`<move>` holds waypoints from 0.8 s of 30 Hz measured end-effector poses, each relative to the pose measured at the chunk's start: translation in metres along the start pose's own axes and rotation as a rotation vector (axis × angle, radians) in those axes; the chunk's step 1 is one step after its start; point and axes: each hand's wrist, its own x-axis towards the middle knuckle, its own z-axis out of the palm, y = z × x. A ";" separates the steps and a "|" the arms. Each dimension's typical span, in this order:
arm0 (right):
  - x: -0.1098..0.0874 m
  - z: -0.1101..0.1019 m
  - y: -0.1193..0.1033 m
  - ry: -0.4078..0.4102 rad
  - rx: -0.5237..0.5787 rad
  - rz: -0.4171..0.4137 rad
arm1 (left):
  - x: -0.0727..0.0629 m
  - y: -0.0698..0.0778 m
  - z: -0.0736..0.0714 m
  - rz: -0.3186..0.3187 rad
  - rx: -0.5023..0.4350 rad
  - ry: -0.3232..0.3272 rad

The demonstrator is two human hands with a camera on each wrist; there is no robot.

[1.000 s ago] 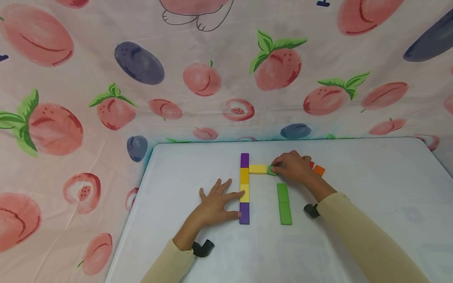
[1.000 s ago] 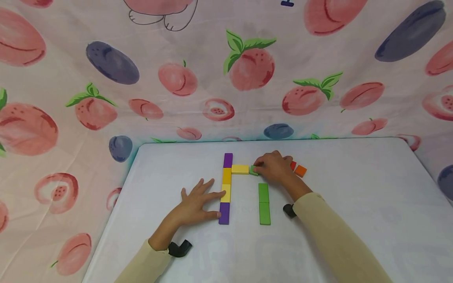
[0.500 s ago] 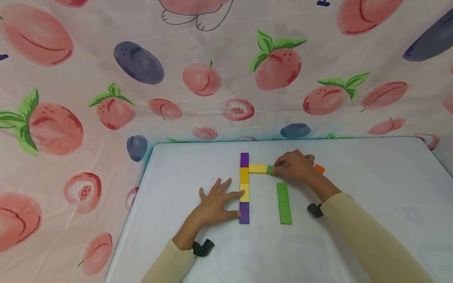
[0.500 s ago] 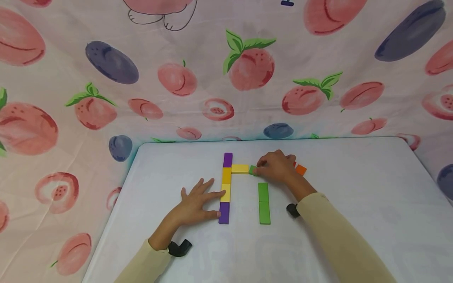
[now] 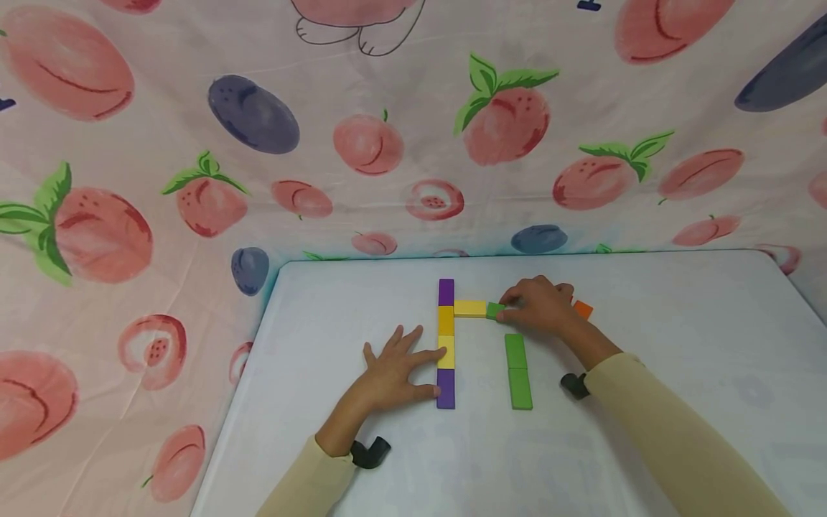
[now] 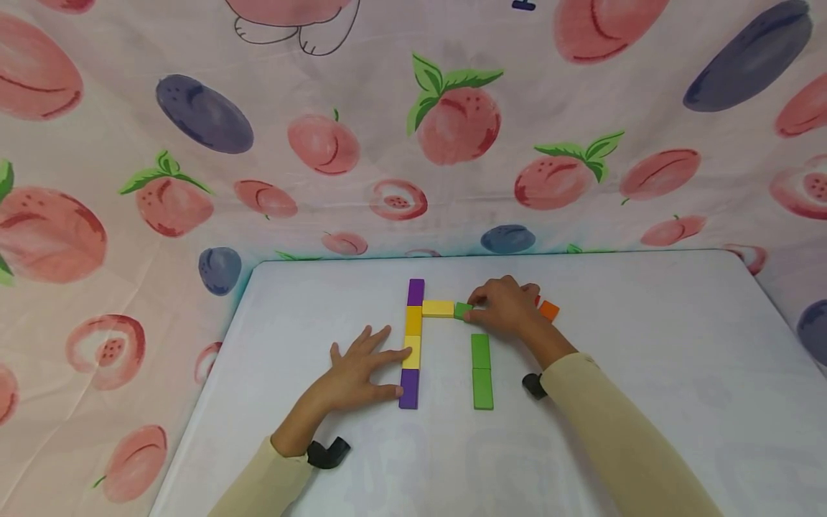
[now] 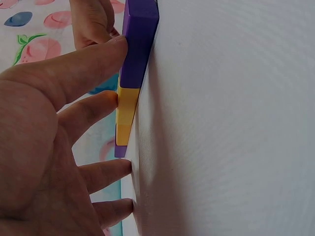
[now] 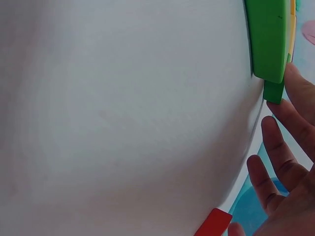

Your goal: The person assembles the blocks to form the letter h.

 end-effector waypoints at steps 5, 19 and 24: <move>-0.001 -0.001 0.000 -0.001 -0.003 0.000 | 0.000 0.000 0.000 -0.003 0.001 -0.002; 0.000 -0.002 -0.001 -0.003 -0.001 -0.002 | 0.001 -0.001 0.001 -0.004 0.001 -0.003; 0.001 -0.002 -0.002 -0.006 -0.006 0.002 | 0.001 -0.001 0.001 -0.003 -0.001 -0.004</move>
